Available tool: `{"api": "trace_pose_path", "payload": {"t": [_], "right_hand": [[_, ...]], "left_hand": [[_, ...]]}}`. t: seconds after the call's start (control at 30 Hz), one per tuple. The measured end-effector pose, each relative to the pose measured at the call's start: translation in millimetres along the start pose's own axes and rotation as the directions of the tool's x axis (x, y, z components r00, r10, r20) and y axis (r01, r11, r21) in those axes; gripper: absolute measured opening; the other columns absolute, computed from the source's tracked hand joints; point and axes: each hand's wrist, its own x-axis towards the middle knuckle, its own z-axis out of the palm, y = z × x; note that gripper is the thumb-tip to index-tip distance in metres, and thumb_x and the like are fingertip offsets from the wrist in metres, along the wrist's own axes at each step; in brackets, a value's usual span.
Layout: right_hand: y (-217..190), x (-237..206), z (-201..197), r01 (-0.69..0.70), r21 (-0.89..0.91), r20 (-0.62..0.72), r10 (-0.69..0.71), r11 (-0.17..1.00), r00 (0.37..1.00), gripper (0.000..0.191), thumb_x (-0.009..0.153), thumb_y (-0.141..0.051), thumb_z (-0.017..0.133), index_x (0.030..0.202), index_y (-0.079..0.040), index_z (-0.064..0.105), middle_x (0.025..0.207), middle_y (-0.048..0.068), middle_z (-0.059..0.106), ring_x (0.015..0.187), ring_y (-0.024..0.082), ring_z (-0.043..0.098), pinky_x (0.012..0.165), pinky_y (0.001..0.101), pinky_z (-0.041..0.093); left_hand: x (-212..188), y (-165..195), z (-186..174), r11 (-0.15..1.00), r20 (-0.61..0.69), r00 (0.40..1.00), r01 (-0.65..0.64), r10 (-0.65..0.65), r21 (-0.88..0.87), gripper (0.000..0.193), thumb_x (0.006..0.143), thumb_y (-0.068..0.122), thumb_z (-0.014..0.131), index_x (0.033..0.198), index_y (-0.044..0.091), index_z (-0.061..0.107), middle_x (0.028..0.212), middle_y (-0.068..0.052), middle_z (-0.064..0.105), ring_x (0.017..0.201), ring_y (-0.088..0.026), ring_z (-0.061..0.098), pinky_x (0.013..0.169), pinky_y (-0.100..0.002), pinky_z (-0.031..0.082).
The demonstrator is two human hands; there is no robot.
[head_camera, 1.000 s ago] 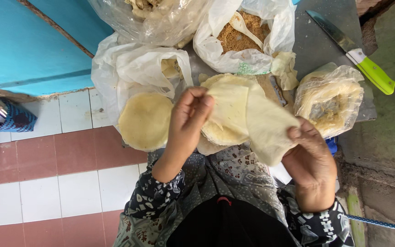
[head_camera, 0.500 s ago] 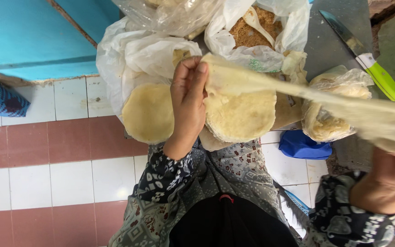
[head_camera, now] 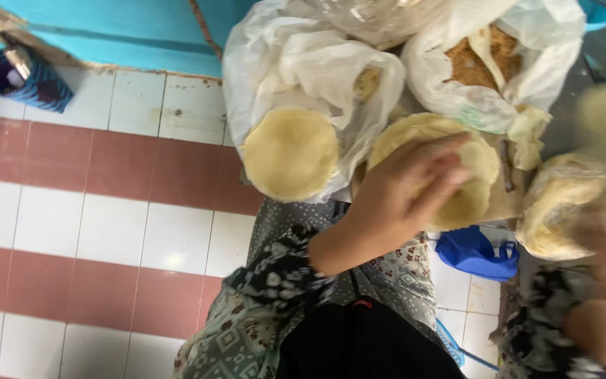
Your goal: The person sits at a low table and separates thin translucent pastry sheets that stick together, tearing them apart by hand and cutting some with a knife. They then stack the separated round wrappers into piles on the board and in plastic bags.
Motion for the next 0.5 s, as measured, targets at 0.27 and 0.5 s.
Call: {"api": "trace_pose_path", "payload": {"t": [0.27, 0.5], "right_hand": [[-83.1, 1.0, 110.2, 0.570, 0.060, 0.580, -0.494, 0.819, 0.648, 0.051, 0.069, -0.011, 0.073, 0.117, 0.004, 0.069, 0.108, 0.017, 0.068, 0.087, 0.030, 0.069, 0.072, 0.0401, 0.058], [-79.5, -5.6, 124.1, -0.178, 0.460, 0.346, 0.009, 0.870, 0.938, 0.034, 0.101, -0.021, 0.071, 0.127, -0.001, 0.061, 0.122, 0.005, 0.065, 0.108, 0.014, 0.066, 0.093, 0.0296, 0.055]], "left_hand": [[-94.0, -12.8, -73.9, 0.057, 0.068, 0.941, 0.092, -0.331, -0.994, 0.064, 0.112, 0.050, 0.045, 0.156, 0.004, 0.037, 0.147, -0.016, 0.055, 0.134, -0.028, 0.057, 0.110, -0.045, 0.048], [-106.2, -14.6, -106.5, 0.443, -0.015, 0.949, 0.133, -0.314, -0.887, 0.064, 0.104, 0.029, 0.064, 0.155, 0.002, 0.037, 0.147, -0.015, 0.055, 0.137, -0.027, 0.055, 0.114, -0.044, 0.047]]}}
